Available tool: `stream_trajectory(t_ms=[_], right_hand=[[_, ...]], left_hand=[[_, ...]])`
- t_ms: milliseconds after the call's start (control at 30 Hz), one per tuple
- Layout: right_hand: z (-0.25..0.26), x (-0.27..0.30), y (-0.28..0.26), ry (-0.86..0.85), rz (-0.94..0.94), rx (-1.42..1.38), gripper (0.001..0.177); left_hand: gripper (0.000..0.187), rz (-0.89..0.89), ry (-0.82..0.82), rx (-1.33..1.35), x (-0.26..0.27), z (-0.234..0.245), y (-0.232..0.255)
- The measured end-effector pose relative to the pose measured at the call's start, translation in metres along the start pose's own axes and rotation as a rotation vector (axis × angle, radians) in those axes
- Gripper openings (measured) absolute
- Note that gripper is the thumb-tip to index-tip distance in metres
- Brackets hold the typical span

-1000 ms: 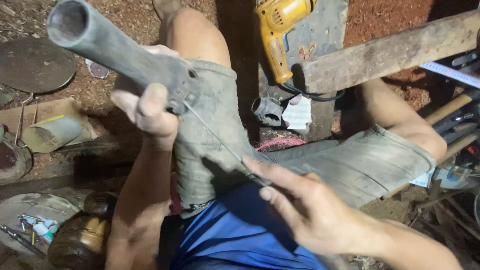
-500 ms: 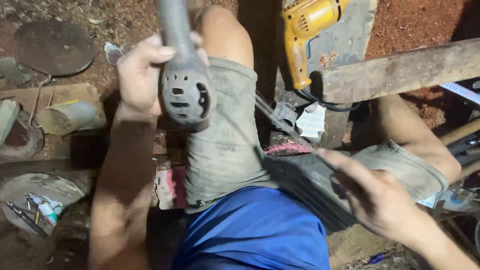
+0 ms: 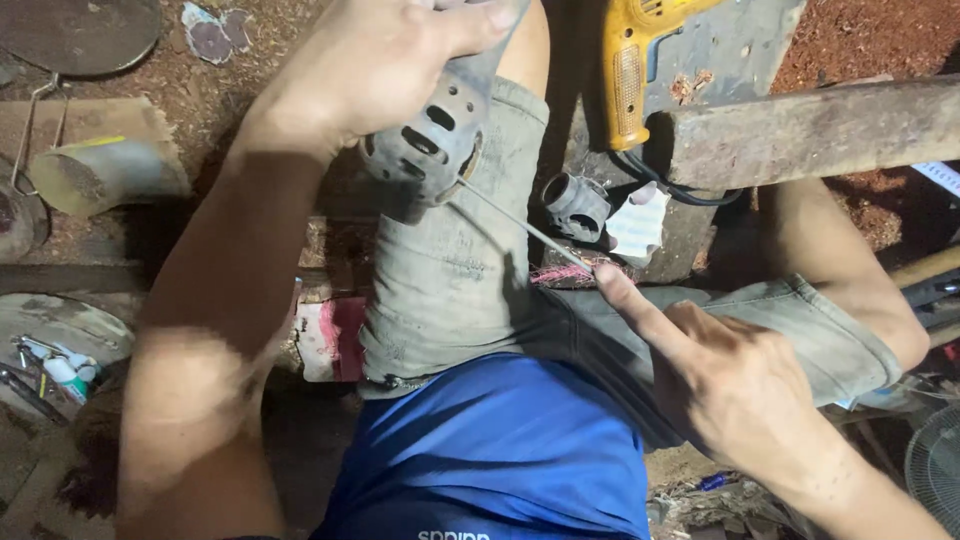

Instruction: The person sits on the floor and sands a carved wooden object with sandpaper, then uses a metal file to shape the interior and exterior surfaces. The person repeatedly rotates the object to work on different areas.

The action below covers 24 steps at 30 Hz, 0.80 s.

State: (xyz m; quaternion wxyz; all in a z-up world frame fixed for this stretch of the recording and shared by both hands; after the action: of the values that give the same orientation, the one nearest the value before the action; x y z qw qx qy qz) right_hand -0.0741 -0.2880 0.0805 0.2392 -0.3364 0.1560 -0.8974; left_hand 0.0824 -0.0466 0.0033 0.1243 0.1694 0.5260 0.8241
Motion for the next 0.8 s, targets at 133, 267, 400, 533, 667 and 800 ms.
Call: stream_trajectory(t_ms=[133, 267, 400, 533, 667, 800], right_hand=[[0.017, -0.029, -0.004, 0.026, 0.047, 0.274, 0.08], [0.01, -0.041, -0.009, 0.14, 0.13, 0.519, 0.085], [-0.015, -0.016, 0.004, -0.041, 0.119, 0.495, 0.096], [-0.004, -0.023, -0.002, -0.121, 0.116, 0.583, 0.099], [-0.008, -0.021, -0.003, -0.17, 0.091, 0.618, 0.097], [0.0, -0.018, -0.008, -0.173, 0.084, 0.451, 0.102]], left_hand=[[0.032, 0.053, -0.015, -0.136, -0.002, -0.012, -0.001], [0.032, 0.045, -0.098, -0.152, -0.014, -0.018, -0.014], [0.033, 0.021, -0.168, -0.112, -0.02, -0.023, -0.018], [0.033, 0.086, -0.189, -0.239, -0.02, -0.033, -0.015], [0.029, -0.107, -0.204, -0.371, -0.025, -0.048, -0.014], [0.03, 0.186, -0.331, -0.296, -0.024, -0.053, -0.024]])
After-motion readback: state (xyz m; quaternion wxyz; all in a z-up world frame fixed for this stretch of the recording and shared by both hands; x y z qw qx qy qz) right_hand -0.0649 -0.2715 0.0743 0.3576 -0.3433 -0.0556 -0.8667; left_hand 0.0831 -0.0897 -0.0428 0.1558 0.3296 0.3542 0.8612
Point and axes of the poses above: each hand's wrist, its own x-axis away from the middle knuckle, its own z-axis out of the back of the hand, y = z × x, the point moved 8 cm from there along -x, towards the middle knuckle, and after that the axes turned 2 degrees about z, right-handed, at the moved point
